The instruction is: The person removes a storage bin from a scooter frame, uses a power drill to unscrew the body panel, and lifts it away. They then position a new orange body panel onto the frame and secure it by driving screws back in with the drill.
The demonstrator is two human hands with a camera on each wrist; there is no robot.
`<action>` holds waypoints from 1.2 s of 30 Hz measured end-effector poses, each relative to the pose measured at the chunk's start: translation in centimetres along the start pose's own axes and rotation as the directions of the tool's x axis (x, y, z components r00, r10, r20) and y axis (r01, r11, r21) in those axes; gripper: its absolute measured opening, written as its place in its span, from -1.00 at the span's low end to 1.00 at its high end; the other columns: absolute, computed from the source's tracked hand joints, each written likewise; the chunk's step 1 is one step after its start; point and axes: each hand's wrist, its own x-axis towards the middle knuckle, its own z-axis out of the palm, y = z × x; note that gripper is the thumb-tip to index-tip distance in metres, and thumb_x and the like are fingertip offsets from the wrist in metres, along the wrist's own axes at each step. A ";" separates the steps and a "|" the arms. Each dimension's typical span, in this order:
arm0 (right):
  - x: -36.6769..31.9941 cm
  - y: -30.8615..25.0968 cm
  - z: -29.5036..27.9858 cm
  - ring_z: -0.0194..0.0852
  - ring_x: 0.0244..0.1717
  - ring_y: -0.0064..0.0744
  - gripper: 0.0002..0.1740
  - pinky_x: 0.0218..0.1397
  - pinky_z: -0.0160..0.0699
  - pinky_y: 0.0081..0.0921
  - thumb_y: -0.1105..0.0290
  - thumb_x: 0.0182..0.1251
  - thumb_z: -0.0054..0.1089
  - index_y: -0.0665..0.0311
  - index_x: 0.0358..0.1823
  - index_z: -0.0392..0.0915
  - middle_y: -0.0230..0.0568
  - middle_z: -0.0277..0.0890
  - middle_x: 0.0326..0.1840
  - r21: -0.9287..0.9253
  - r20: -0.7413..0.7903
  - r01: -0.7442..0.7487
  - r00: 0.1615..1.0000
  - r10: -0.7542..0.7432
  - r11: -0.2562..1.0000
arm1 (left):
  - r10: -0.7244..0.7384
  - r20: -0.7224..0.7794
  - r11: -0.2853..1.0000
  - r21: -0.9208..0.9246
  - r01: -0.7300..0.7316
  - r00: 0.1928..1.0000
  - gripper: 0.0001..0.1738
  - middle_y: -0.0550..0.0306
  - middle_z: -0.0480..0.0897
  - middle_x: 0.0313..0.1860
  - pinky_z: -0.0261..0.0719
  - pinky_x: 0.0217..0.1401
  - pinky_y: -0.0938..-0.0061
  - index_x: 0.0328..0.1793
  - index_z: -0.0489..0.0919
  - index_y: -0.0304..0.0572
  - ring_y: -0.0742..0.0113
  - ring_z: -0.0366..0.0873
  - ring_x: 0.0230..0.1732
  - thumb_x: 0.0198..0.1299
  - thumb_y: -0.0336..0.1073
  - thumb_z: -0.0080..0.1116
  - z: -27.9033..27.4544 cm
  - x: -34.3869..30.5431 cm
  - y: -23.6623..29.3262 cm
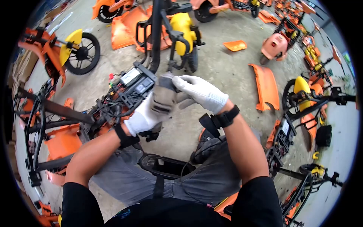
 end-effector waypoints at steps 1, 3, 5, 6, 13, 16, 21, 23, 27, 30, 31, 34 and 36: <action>0.1 0.1 -0.4 0.57 -0.08 -0.47 -0.38 -0.14 0.63 -0.50 -0.03 0.42 0.05 0.38 0.24 0.34 -0.28 0.44 -0.13 -0.011 0.026 0.030 0.999 -0.030 0.999 | -0.068 -0.052 0.957 0.277 0.080 0.996 -0.40 -0.04 0.58 0.08 0.55 0.10 0.36 0.20 0.32 -0.29 0.18 0.58 0.03 0.08 -0.26 0.32 -0.4 0.2 0.9; 0.5 1.1 -1.5 0.52 0.10 -0.39 -0.34 -0.01 0.61 -0.45 0.00 0.41 0.07 0.41 0.30 0.29 -0.18 0.44 0.04 0.024 0.080 -0.022 0.997 0.020 0.999 | -0.128 -0.198 0.632 0.739 0.234 0.972 -0.48 -0.03 0.58 0.05 0.52 0.12 0.44 0.18 0.35 -0.29 0.30 0.56 0.04 0.10 -0.36 0.24 -0.8 0.6 2.7; 1.1 2.0 -1.7 0.52 0.08 -0.40 -0.16 0.04 0.57 -0.49 -0.07 0.34 0.13 0.44 0.40 0.17 -0.03 0.44 0.20 -0.207 0.317 0.189 0.941 -0.117 0.960 | -0.068 -0.243 0.631 0.741 0.230 0.968 -0.48 -0.02 0.58 -0.01 0.52 0.10 0.42 0.17 0.34 -0.34 0.30 0.56 0.00 0.07 -0.39 0.20 0.0 1.1 3.4; 1.5 3.2 -1.3 0.43 0.18 -0.42 -0.14 0.10 0.51 -0.50 -0.04 0.32 0.16 0.45 0.43 0.13 -0.02 0.42 0.23 -0.249 0.334 0.227 0.933 -0.137 0.941 | -0.100 -0.281 0.591 0.755 0.284 0.954 -0.47 0.01 0.58 -0.01 0.50 0.12 0.43 0.20 0.34 -0.33 0.32 0.55 0.01 0.10 -0.37 0.22 0.0 1.3 3.6; 3.0 5.4 4.5 0.40 -0.06 -0.58 -0.18 -0.05 0.47 -0.55 -0.21 0.22 0.21 0.30 0.28 0.35 -0.21 0.49 0.03 0.068 0.059 0.074 0.995 -0.078 0.995 | -0.054 -0.112 0.612 0.781 0.122 0.992 -0.23 -0.04 0.49 0.19 0.42 0.29 0.37 0.39 0.19 -0.28 0.20 0.46 0.22 0.08 -0.30 0.30 -0.4 1.3 1.6; 3.7 5.6 4.7 0.40 0.06 -0.58 -0.54 0.14 0.47 -0.50 0.16 0.35 0.23 0.22 0.17 0.43 -0.34 0.49 0.07 0.159 -0.107 0.124 0.988 -0.108 0.979 | -0.127 -0.075 0.534 0.835 0.132 0.989 -0.20 -0.07 0.43 0.27 0.26 0.43 0.34 0.44 0.15 -0.30 0.17 0.36 0.33 0.04 -0.41 0.21 0.2 1.4 1.9; 3.9 6.3 5.2 0.41 0.07 -0.57 -0.52 0.16 0.44 -0.51 0.09 0.36 0.21 0.19 0.18 0.44 -0.33 0.49 0.10 0.146 -0.275 0.244 0.941 -0.197 0.959 | -0.253 -0.064 0.632 0.745 0.215 0.965 -0.11 -0.07 0.37 0.34 0.18 0.47 0.35 0.51 0.05 -0.31 0.19 0.28 0.39 0.03 -0.40 0.20 0.8 1.9 2.9; 3.9 5.9 5.0 0.41 0.06 -0.56 -0.53 0.15 0.44 -0.50 0.07 0.37 0.18 0.18 0.17 0.45 -0.33 0.50 0.08 0.140 -0.302 0.135 0.949 -0.088 0.981 | -0.243 -0.039 0.501 0.851 0.160 0.969 -0.07 -0.13 0.40 0.31 0.25 0.43 0.33 0.52 0.02 -0.30 0.12 0.34 0.37 0.03 -0.31 0.23 0.6 2.2 3.4; 4.4 7.1 3.6 0.46 -0.29 -0.59 -0.57 -0.17 0.50 -0.55 -0.01 0.42 0.07 0.19 0.03 0.51 -0.39 0.55 -0.24 0.174 -0.258 0.305 0.932 -0.255 0.936 | -0.169 0.040 -0.063 0.997 -0.051 0.985 -0.30 -0.25 0.58 -0.13 0.58 -0.01 0.10 0.30 0.27 -0.35 -0.18 0.58 -0.09 0.03 -0.20 0.17 1.0 2.4 5.3; 3.9 7.3 2.2 0.52 -0.25 -0.58 -0.67 -0.17 0.54 -0.52 0.10 0.39 0.17 0.18 -0.04 0.50 -0.38 0.55 -0.23 0.303 -0.262 0.197 0.958 -0.118 0.932 | -0.273 -0.030 -0.223 0.974 -0.032 0.961 -0.42 -0.22 0.57 -0.13 0.55 -0.02 0.14 0.18 0.42 -0.29 -0.17 0.57 -0.08 0.07 -0.12 0.19 1.0 2.6 6.7; 3.8 7.0 1.9 0.54 -0.24 -0.57 -0.68 -0.18 0.55 -0.51 0.12 0.37 0.20 0.18 -0.06 0.50 -0.37 0.55 -0.23 0.300 -0.278 0.148 0.959 -0.062 0.942 | -0.315 -0.066 -0.262 0.965 -0.020 0.947 -0.47 -0.20 0.58 -0.16 0.55 -0.05 0.13 0.10 0.46 -0.30 -0.16 0.57 -0.11 0.08 -0.11 0.18 0.7 2.5 6.9; 3.2 6.3 1.3 0.49 -0.45 -0.48 -0.69 -0.42 0.54 -0.44 0.14 0.27 0.32 0.11 -0.12 0.47 -0.42 0.46 -0.41 0.373 -0.399 0.110 0.915 0.052 0.921 | -0.392 -0.078 -0.412 0.906 -0.099 0.916 -0.65 -0.15 0.61 -0.27 0.57 -0.15 0.12 -0.12 0.53 -0.24 -0.08 0.63 -0.23 0.07 -0.13 0.14 -0.8 1.5 5.8; 2.3 5.4 0.3 0.45 -0.51 -0.51 -0.71 -0.50 0.50 -0.48 0.17 0.23 0.36 0.09 -0.16 0.48 -0.43 0.44 -0.45 0.356 -0.451 0.111 0.890 0.066 0.928 | -0.486 -0.050 -0.432 0.882 -0.190 0.873 -0.72 -0.13 0.63 -0.28 0.59 -0.15 0.16 -0.19 0.58 -0.22 -0.04 0.64 -0.22 0.06 -0.19 0.12 -1.4 0.5 4.4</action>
